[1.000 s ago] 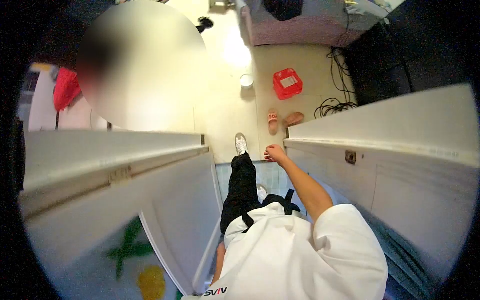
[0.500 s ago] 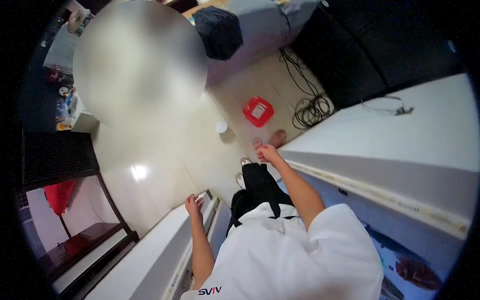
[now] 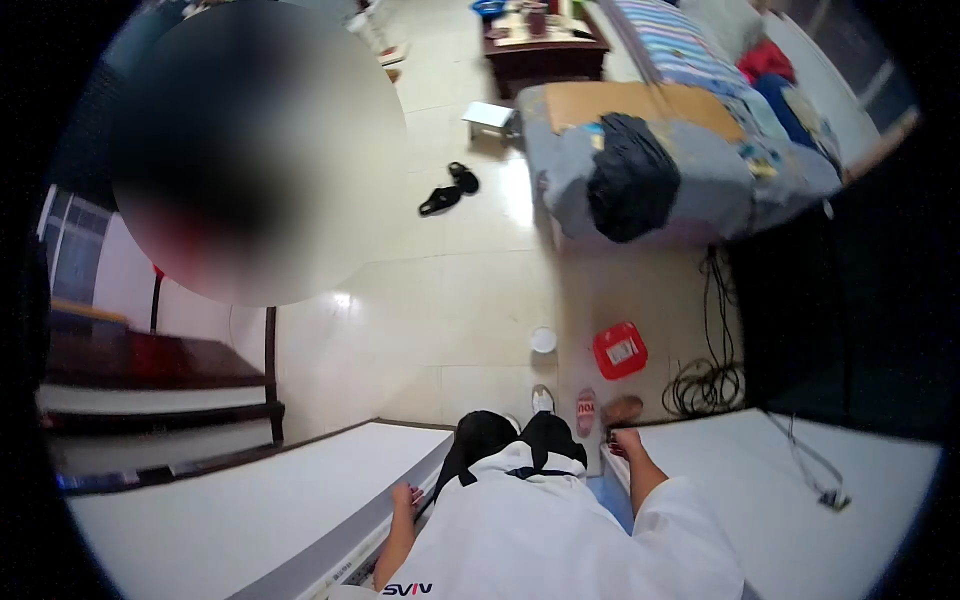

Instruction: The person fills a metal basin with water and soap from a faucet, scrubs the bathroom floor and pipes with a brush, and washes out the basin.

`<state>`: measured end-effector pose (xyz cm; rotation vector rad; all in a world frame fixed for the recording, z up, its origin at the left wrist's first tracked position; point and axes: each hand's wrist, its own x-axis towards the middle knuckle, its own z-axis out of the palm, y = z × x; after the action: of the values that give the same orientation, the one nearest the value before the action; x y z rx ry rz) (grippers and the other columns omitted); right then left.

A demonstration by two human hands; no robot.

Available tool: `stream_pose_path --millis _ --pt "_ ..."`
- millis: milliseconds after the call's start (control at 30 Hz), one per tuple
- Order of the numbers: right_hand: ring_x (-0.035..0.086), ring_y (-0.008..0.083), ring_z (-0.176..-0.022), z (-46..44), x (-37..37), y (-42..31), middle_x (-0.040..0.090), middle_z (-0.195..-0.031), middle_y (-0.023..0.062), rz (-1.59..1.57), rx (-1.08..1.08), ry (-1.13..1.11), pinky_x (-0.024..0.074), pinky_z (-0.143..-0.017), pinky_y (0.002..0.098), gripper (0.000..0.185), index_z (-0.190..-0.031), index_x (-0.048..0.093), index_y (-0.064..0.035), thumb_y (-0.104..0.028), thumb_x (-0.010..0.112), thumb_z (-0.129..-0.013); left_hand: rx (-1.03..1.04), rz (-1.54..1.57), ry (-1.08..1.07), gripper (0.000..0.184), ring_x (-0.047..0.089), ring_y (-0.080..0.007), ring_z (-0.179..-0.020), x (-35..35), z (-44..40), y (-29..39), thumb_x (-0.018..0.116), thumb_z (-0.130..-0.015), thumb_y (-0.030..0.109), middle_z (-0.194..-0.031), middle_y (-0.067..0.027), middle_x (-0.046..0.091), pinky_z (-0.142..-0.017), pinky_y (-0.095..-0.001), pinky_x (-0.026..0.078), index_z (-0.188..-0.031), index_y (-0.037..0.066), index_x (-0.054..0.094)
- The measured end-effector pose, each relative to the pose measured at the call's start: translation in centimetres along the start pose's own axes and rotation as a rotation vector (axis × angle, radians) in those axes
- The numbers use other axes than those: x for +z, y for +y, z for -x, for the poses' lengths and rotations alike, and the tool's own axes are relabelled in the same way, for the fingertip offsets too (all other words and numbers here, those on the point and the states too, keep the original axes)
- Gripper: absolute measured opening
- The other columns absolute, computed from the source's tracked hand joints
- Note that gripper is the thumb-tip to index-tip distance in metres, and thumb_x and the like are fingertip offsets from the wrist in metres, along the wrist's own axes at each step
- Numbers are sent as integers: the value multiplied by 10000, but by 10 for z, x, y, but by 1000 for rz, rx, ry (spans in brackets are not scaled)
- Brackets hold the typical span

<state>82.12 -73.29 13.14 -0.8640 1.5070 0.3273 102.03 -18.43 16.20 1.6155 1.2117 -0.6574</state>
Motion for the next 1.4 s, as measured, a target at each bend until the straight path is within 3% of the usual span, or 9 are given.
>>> stream_pose_path --millis 333,600,767,867,933,967,1000,1267,1400 --pt "461 137 -482 -39 157 -264 505 -631 52 198 -405 -272 386 -416 250 61 -816 501 -45 -100 476 -810 -120 268 21 327 564 -266 -645 59 -7 3 492 -787 186 -847 -140 537 -554 -407 480 -1084 61 435" --pt "455 173 -472 -49 248 -353 484 -622 92 -134 -169 -489 394 -408 289 80 -856 428 -30 -94 449 -814 -272 268 13 204 571 -303 -662 90 -43 121 484 -790 146 -840 -175 553 -588 -413 496 -937 6 465" --pt "392 151 -479 -27 303 -413 395 -563 36 87 9 -388 387 -474 270 145 -683 373 -90 -92 438 -813 100 209 -59 105 506 -196 -480 93 -114 265 478 -752 103 -580 -78 494 -415 -330 428 -673 36 498" --pt "398 168 -481 -34 352 -464 386 -557 38 -26 -9 -706 408 -501 288 144 -685 386 -85 -112 439 -817 218 537 -50 215 579 -182 -668 98 -111 356 469 -864 228 -774 -96 553 -550 -287 481 -951 33 496" --pt "399 166 -493 -1 403 -493 378 -547 27 -42 -40 -223 390 -484 286 159 -668 395 -90 -113 426 -822 294 577 -23 232 581 -180 -720 101 -75 412 497 -867 234 -873 -101 559 -592 -287 487 -1030 69 485" --pt "397 164 -506 -20 404 -509 388 -561 30 -26 15 -724 374 -483 283 171 -652 398 -87 -89 420 -821 271 622 13 232 581 -180 -720 101 -60 426 497 -867 234 -873 -101 559 -592 -287 487 -1030 69 485" --pt "397 164 -506 -22 423 -521 388 -561 30 32 36 -728 374 -483 283 171 -652 398 -87 -89 420 -821 320 631 4 230 583 -176 -739 103 -44 431 494 -872 227 -891 -95 563 -611 -285 486 -1046 77 487" --pt "576 257 -824 -61 655 -604 571 -865 106 1347 -104 -640 509 -711 405 251 -1037 485 -71 -211 507 -830 -75 1134 618 249 574 -170 -637 180 53 242 509 -838 207 -792 -91 573 -528 -271 467 -1020 40 478" --pt "585 216 -718 -180 806 -628 573 -801 89 1603 -90 -874 499 -565 367 105 -825 508 -87 -175 546 -782 -574 1523 807 228 566 -208 -552 289 129 134 502 -812 192 -727 -111 564 -463 -314 469 -959 19 490"
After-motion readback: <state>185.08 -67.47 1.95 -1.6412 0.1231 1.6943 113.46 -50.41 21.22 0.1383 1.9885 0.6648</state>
